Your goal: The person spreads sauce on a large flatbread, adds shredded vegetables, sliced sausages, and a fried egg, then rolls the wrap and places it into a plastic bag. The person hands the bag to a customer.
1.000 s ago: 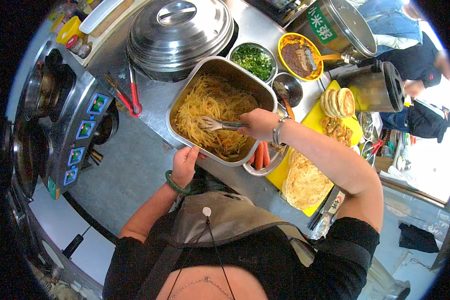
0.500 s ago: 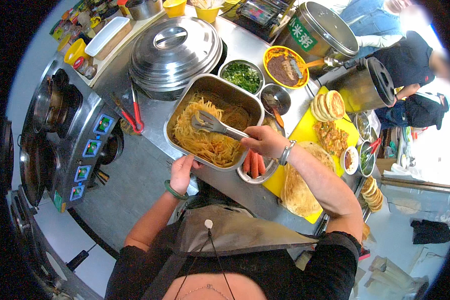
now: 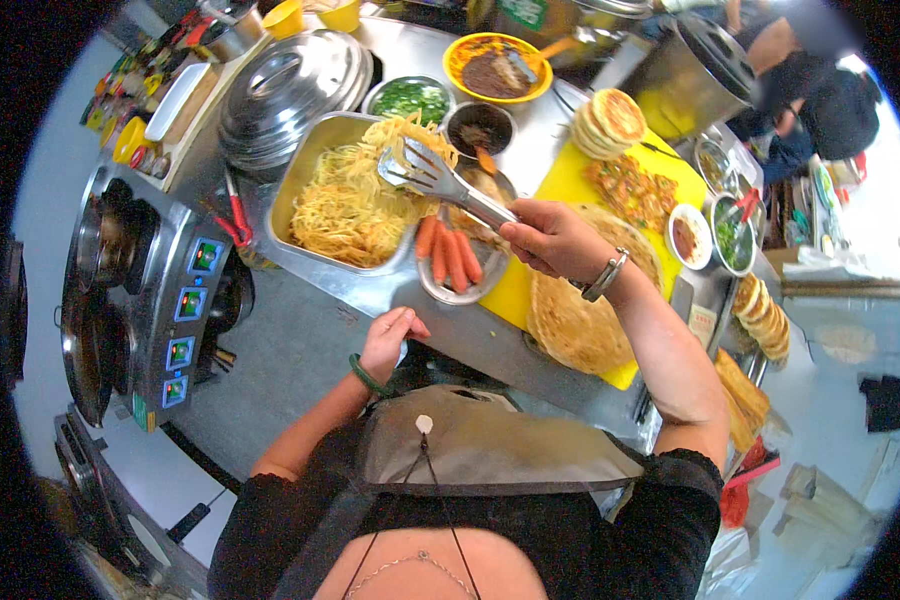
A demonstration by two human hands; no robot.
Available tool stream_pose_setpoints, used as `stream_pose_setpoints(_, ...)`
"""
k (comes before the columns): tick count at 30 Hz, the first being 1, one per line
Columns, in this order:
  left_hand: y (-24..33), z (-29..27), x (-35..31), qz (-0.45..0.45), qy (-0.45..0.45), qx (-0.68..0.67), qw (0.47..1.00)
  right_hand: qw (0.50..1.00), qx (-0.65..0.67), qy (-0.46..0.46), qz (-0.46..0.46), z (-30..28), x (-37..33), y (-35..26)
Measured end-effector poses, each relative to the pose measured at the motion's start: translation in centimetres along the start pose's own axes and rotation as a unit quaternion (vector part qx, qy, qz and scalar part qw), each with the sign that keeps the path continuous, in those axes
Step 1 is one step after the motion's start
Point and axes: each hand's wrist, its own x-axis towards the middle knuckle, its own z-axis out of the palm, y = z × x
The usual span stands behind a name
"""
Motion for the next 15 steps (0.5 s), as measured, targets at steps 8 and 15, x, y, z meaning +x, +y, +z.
stream_pose_setpoints(8,-2.4,6.4,0.8,0.024,-0.058,0.133,0.989,0.986,-0.048,0.149,0.063,-5.9,-15.1,6.6)
stream_pose_setpoints(15,-3.9,11.8,1.3,0.049,-0.124,0.241,0.961,0.801,-0.535,0.219,0.152,-7.4,-18.8,16.2)
